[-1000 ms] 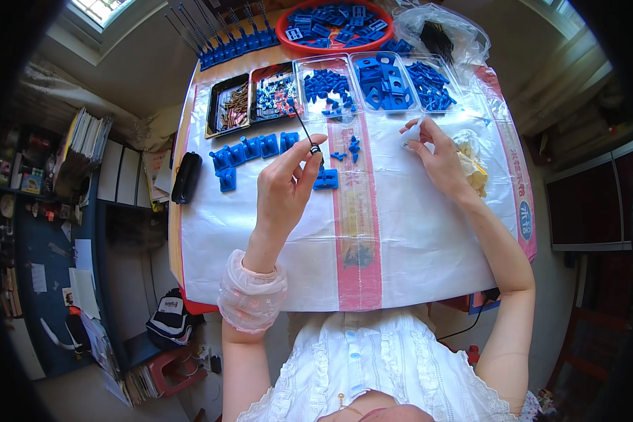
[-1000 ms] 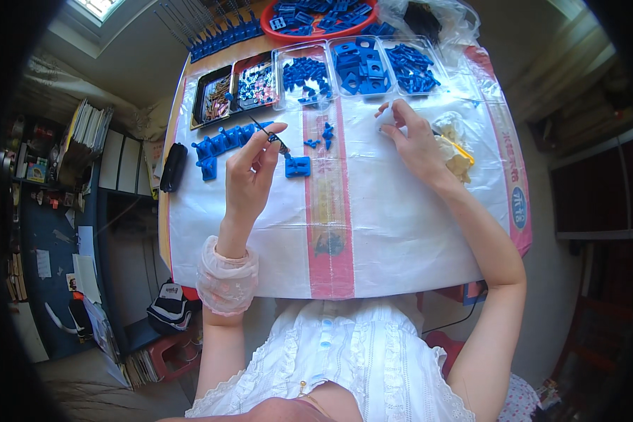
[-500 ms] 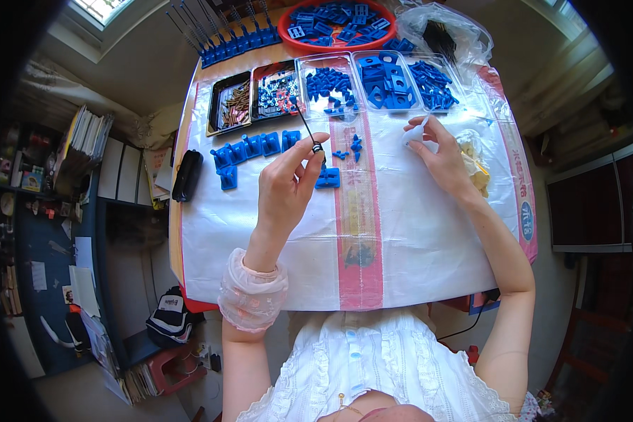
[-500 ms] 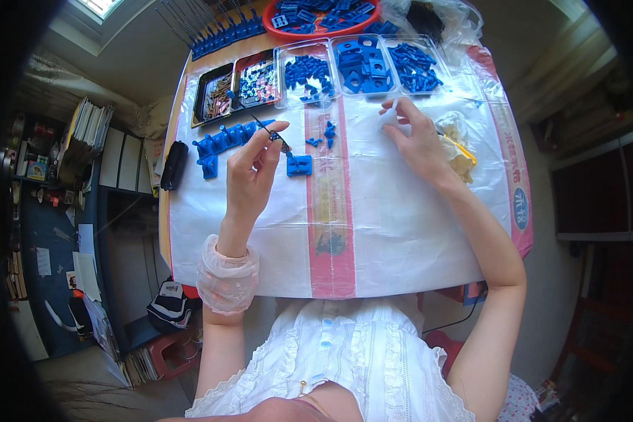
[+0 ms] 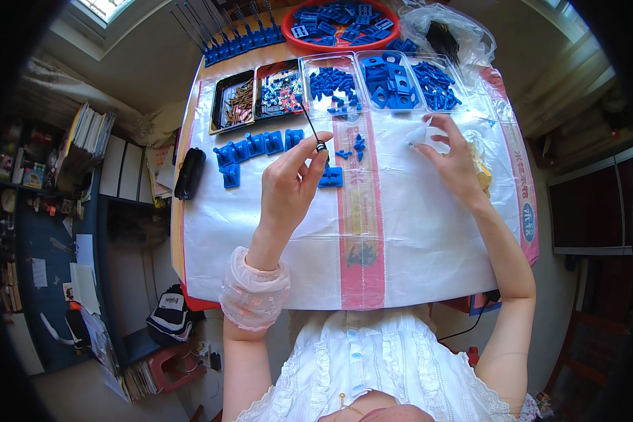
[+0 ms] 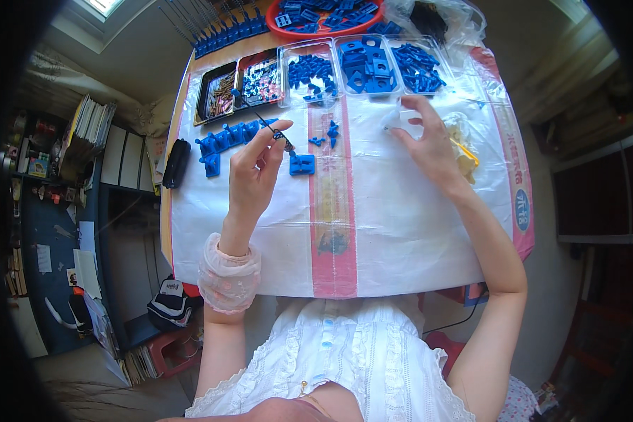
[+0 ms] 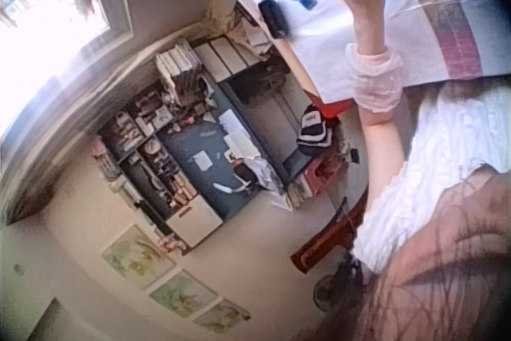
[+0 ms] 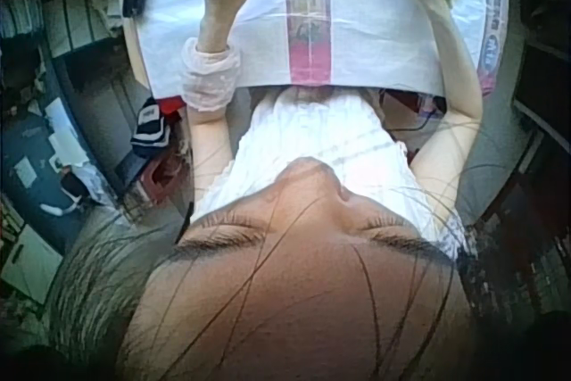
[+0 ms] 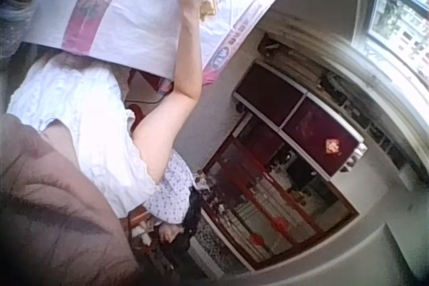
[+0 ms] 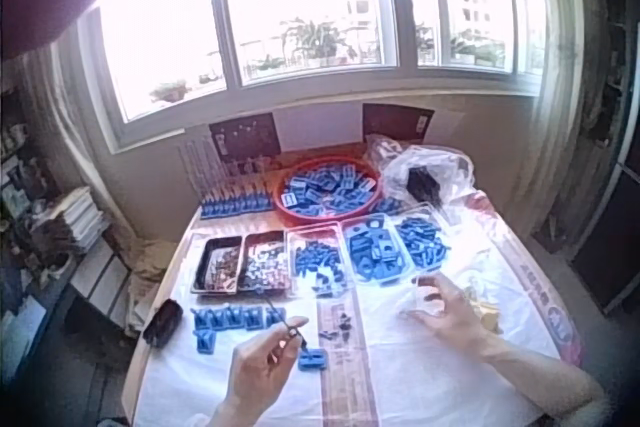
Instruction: Assembling blue plastic components using a soldering iron and small metal springs on a workbench.
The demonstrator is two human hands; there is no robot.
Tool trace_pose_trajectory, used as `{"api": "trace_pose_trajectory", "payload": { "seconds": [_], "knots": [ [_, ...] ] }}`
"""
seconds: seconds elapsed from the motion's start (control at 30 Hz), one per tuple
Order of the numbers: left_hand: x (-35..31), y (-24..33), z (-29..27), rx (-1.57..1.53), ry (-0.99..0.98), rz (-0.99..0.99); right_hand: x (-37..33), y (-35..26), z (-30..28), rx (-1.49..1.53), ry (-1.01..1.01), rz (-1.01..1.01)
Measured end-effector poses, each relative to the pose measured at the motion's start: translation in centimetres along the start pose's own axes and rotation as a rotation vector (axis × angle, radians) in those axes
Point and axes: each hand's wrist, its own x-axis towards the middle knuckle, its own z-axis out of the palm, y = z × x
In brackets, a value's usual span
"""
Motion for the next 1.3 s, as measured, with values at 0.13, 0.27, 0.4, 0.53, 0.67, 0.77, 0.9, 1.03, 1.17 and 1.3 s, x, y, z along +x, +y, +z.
{"api": "trace_pose_trajectory", "payload": {
  "seconds": [0.13, 0.27, 0.4, 0.53, 0.67, 0.77, 0.9, 1.03, 1.17, 1.3],
  "knots": [
    [-0.2, 0.0, -0.2, 0.008, -0.009, 0.018, -1.2, -2.2, -0.4, -0.16, 0.324, -0.16],
    [-0.1, 0.1, -0.1, -0.005, -0.014, 0.015, -3.1, -5.1, -1.0, -0.122, 0.211, -0.309],
    [-0.1, 0.1, -0.2, -0.017, -0.02, 0.002, -1.7, -8.6, 2.9, 0.153, -0.102, -0.204],
    [0.0, 0.2, -0.5, 0.014, -0.03, -0.036, 0.3, -9.0, 7.0, 0.252, -0.228, -0.191],
    [0.0, 0.5, -0.5, 0.006, -0.015, 0.003, 0.9, -9.0, 8.7, 0.252, -0.264, -0.148],
    [0.0, 0.4, -0.6, -0.002, -0.022, 0.001, 1.0, -8.9, 9.2, 0.281, -0.279, -0.094],
    [-0.1, 0.3, -0.6, -0.007, -0.013, 0.022, 0.8, -8.4, 9.8, 0.349, -0.275, -0.049],
    [-0.1, -0.1, -0.5, -0.024, -0.007, 0.035, 0.7, -8.4, 10.0, 0.351, -0.287, -0.032],
    [-0.3, 0.0, -1.0, 0.022, -0.018, 0.043, 0.8, -8.7, 10.0, 0.32, -0.299, -0.067],
    [-0.3, -0.3, -0.7, -0.043, -0.002, 0.053, 0.8, -8.6, 10.0, 0.302, -0.294, -0.088]
  ]
}}
